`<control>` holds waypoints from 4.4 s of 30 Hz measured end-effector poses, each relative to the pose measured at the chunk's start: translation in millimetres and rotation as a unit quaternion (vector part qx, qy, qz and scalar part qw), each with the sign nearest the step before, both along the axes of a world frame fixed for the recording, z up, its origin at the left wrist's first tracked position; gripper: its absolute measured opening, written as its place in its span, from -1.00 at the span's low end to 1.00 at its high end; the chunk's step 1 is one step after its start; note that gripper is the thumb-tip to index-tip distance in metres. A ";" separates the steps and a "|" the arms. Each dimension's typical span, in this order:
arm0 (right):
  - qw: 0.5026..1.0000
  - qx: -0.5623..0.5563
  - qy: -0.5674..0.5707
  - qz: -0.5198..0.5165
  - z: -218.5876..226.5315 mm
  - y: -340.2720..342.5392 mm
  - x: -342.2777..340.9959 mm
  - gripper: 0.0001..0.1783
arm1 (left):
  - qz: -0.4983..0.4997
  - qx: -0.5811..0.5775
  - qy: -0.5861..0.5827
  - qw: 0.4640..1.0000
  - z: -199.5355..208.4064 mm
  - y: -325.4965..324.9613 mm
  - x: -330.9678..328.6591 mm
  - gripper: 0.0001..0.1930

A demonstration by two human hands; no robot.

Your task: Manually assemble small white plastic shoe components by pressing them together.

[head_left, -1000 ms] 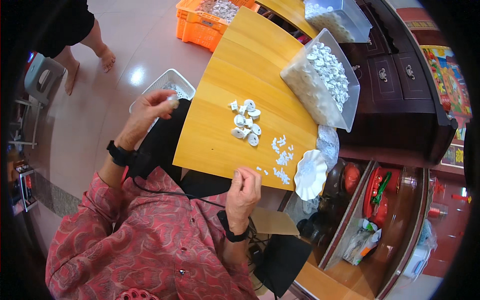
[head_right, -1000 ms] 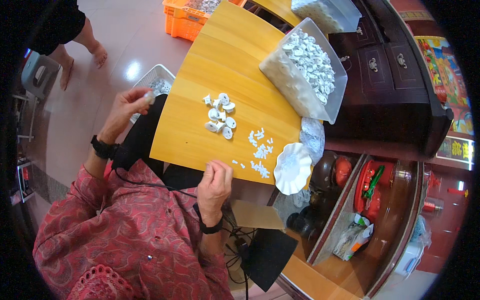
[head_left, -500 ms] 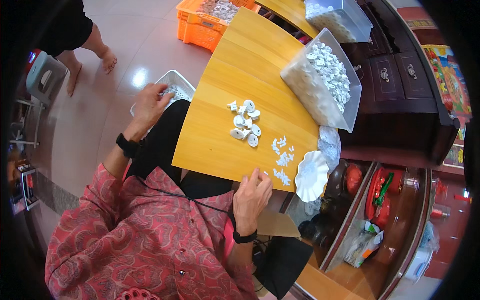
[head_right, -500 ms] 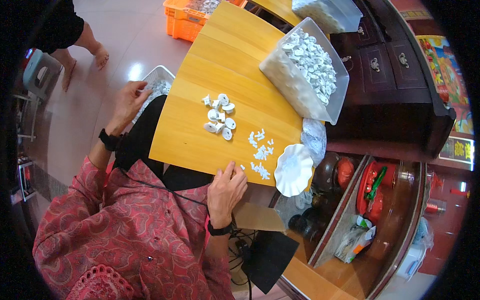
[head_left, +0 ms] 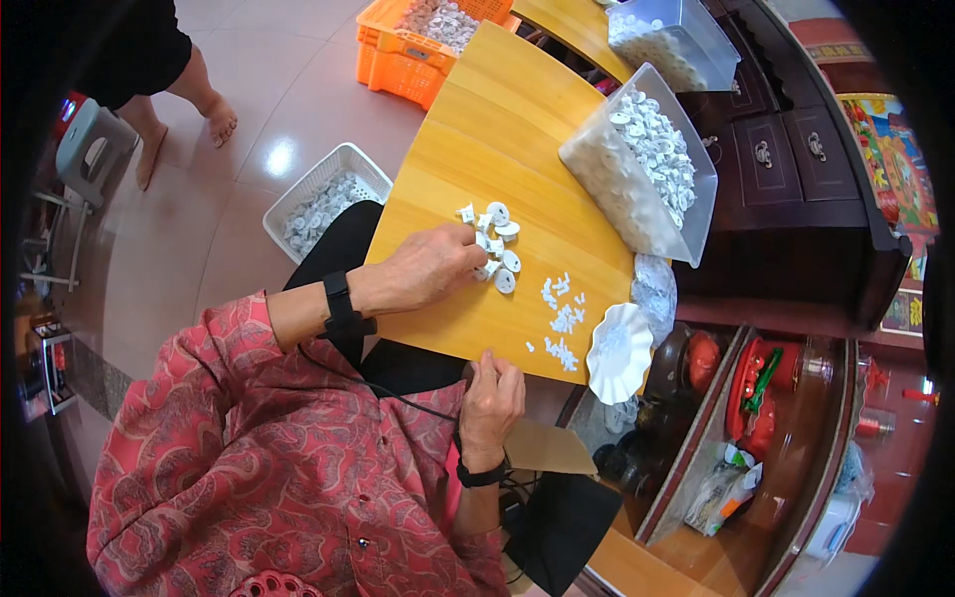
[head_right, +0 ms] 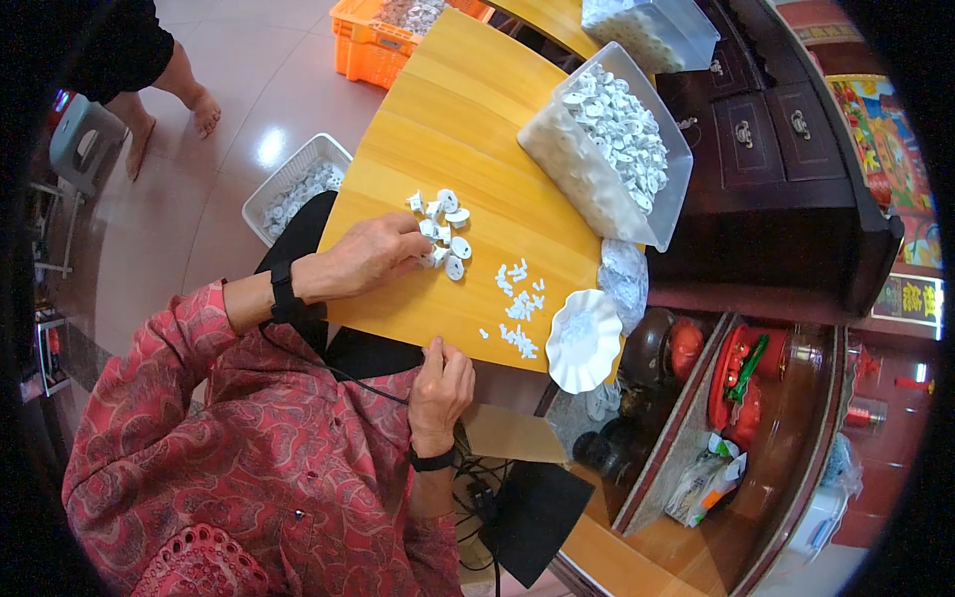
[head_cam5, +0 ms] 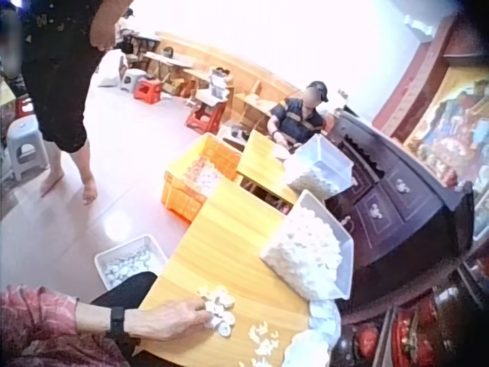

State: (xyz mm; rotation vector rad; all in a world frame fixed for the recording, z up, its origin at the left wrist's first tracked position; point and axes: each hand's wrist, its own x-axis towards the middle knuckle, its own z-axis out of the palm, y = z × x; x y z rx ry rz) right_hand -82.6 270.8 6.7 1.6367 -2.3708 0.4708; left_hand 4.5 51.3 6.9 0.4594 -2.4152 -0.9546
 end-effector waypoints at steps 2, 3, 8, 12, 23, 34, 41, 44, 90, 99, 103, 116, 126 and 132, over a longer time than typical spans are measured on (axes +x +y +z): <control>1.000 -0.012 0.012 0.007 -0.6 0.1 0.1 -0.74 | -0.005 0.010 -0.008 1.000 -2.0 -2.8 -0.8 -0.86; 1.000 -0.012 0.020 0.012 -1.4 0.5 -0.2 -0.77 | -0.012 0.022 -0.016 1.000 -3.0 -3.7 -0.4 -0.87; 0.999 -0.012 0.028 0.020 1.2 -0.4 0.6 -0.85 | -0.003 0.069 0.017 0.997 -7.1 -4.9 13.1 -0.87; 0.999 -0.028 -0.020 -0.007 5.5 -1.5 6.4 -0.87 | 0.002 0.331 0.001 0.944 12.0 3.4 29.4 -0.84; 0.833 -0.202 -0.497 -0.131 37.6 -30.5 35.6 -0.96 | -0.069 0.698 0.144 0.698 -6.3 29.2 51.7 -0.84; 0.841 -0.241 -0.480 -0.059 40.0 -46.2 43.4 -0.90 | -0.122 0.740 0.164 0.641 -8.9 36.5 56.0 -0.66; 0.843 -0.218 -0.487 -0.061 38.1 -45.1 44.7 -0.90 | -0.147 0.734 0.187 0.637 -11.3 39.2 54.1 -0.64; 0.837 -0.228 -0.493 -0.064 37.0 -45.4 45.2 -0.92 | -0.144 0.732 0.184 0.639 -11.6 39.5 54.2 -0.65; 0.855 -0.208 -0.473 -0.047 17.0 -45.5 42.7 -0.92 | -0.113 0.683 0.124 0.711 -7.7 34.5 60.8 -0.68; 0.909 -0.162 -0.382 -0.030 19.1 -51.2 44.6 -0.89 | -0.109 0.661 0.117 0.733 -10.8 33.1 61.3 -0.68; 0.914 -0.158 -0.372 -0.030 21.7 -54.6 43.3 -0.90 | -0.106 0.680 0.127 0.714 -7.1 32.2 62.7 -0.69; 0.931 -0.153 -0.332 0.000 19.0 -55.2 43.9 -0.89 | -0.104 0.670 0.124 0.725 -9.8 32.9 61.9 -0.69; 0.923 -0.167 -0.346 -0.009 19.3 -55.1 46.2 -0.88 | -0.110 0.663 0.129 0.729 -7.8 34.0 61.9 -0.67; 0.938 -0.155 -0.311 0.008 19.8 -55.6 47.0 -0.88 | -0.098 0.656 0.123 0.738 -3.7 32.9 64.3 -0.67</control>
